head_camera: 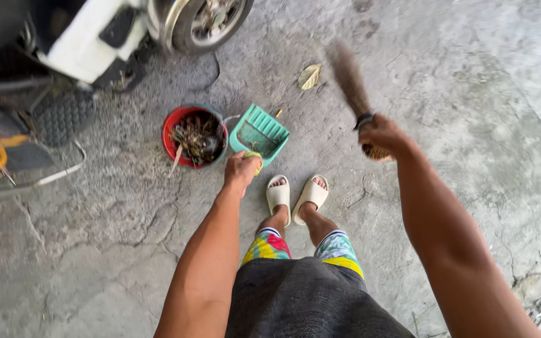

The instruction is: The person sweeps debris into a handheld dustpan using a broom while walking across a paved outdoor surface.

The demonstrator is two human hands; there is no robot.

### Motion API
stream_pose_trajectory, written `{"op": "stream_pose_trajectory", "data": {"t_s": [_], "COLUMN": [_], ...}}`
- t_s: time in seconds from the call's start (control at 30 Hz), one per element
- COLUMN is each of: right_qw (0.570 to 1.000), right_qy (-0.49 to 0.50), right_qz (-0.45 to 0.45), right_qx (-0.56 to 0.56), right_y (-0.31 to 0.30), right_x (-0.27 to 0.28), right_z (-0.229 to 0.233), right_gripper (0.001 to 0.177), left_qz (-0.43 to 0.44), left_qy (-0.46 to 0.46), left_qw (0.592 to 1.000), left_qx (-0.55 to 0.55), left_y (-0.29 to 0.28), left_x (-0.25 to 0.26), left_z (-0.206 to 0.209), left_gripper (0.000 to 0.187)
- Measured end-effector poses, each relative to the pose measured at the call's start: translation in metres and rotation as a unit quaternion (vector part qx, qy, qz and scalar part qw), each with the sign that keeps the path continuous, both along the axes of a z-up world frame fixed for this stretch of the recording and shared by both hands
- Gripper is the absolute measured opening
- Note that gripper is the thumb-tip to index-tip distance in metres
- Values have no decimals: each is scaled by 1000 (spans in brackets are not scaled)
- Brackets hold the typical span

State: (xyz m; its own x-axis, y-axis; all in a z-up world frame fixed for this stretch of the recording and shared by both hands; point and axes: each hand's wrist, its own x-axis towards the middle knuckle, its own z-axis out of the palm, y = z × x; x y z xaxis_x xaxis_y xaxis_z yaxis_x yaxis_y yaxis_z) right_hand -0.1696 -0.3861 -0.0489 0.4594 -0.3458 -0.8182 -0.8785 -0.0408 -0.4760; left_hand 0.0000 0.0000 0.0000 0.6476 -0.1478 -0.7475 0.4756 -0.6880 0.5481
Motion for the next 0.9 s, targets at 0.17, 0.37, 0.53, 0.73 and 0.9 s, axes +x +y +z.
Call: {"op": "stream_pose_trajectory", "data": {"t_s": [0.17, 0.37, 0.53, 0.73, 0.9], "right_qw": [986, 930, 979, 979, 918], "right_qy": [18, 75, 131, 91, 162], "right_qz": [115, 360, 43, 182, 363], "right_qx": [-117, -32, 152, -22, -13], "right_y": [26, 177, 93, 93, 204], "right_x": [41, -9, 0, 71, 75], "right_z": [-125, -73, 79, 50, -3], "right_gripper": [72, 99, 97, 70, 88], "left_qz": [29, 19, 46, 193, 194], "left_qy": [0, -1, 19, 68, 28], "left_qw": [998, 998, 996, 978, 978], "left_qx": [52, 66, 74, -42, -66], "left_y": [-27, -39, -15, 21, 19], "left_x": [17, 31, 29, 18, 22], "left_z": [-31, -27, -11, -25, -26], "left_gripper": [41, 41, 39, 34, 33]}}
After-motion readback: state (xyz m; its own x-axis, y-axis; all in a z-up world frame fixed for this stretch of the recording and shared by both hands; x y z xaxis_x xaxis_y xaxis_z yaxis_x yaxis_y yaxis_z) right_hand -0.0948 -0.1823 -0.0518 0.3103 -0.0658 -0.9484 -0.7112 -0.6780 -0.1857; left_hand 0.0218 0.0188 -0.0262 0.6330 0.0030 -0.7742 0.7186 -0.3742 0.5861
